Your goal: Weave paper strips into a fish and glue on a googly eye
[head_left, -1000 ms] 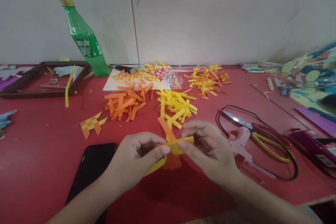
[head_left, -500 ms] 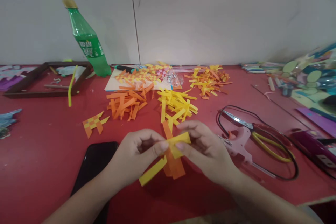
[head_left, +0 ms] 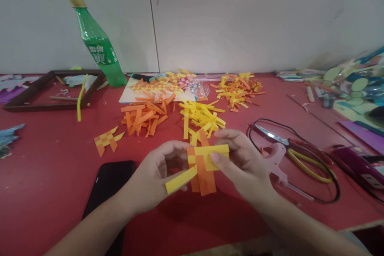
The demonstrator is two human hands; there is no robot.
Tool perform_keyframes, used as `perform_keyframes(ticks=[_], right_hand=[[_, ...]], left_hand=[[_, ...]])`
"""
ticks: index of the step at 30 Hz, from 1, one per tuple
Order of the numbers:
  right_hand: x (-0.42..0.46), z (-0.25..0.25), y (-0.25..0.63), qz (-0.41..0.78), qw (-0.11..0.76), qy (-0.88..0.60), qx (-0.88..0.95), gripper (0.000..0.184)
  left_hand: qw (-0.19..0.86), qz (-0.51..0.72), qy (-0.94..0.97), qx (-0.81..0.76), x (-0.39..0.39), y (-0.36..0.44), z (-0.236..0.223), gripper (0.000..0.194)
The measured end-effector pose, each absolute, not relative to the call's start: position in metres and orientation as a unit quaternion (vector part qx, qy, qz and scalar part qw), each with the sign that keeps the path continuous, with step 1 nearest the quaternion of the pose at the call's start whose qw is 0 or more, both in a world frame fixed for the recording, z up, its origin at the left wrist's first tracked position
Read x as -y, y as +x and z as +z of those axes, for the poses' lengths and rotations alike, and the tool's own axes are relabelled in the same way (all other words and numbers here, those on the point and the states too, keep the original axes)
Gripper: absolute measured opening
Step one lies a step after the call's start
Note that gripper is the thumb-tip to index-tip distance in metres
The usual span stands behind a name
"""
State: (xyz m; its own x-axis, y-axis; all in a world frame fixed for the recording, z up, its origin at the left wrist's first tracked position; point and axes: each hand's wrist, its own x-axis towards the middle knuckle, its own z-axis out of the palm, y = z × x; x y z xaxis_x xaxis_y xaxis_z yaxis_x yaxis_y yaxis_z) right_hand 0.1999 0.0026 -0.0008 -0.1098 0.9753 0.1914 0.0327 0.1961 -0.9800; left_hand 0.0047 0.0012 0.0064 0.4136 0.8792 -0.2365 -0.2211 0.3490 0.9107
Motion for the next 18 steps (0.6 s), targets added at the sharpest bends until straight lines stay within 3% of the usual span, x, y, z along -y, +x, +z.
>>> perform_keyframes(ticks=[4, 7, 10, 18], right_hand=[[0.001, -0.002, 0.201, 0.374, 0.505, -0.426, 0.651, 0.028], [0.002, -0.004, 0.201, 0.185, 0.534, -0.415, 0.714, 0.033], [0.006, -0.006, 0.198, 0.006, 0.501, -0.364, 0.785, 0.029], [0.005, -0.009, 0.194, -0.072, 0.441, -0.37, 0.815, 0.022]], left_hand=[[0.708, 0.362, 0.458, -0.397, 0.0, 0.005, 0.002, 0.027], [0.703, 0.362, 0.458, -0.407, -0.001, 0.005, -0.001, 0.027], [0.683, 0.378, 0.46, -0.422, -0.001, 0.007, -0.001, 0.02], [0.667, 0.386, 0.46, -0.442, -0.003, 0.008, 0.002, 0.009]])
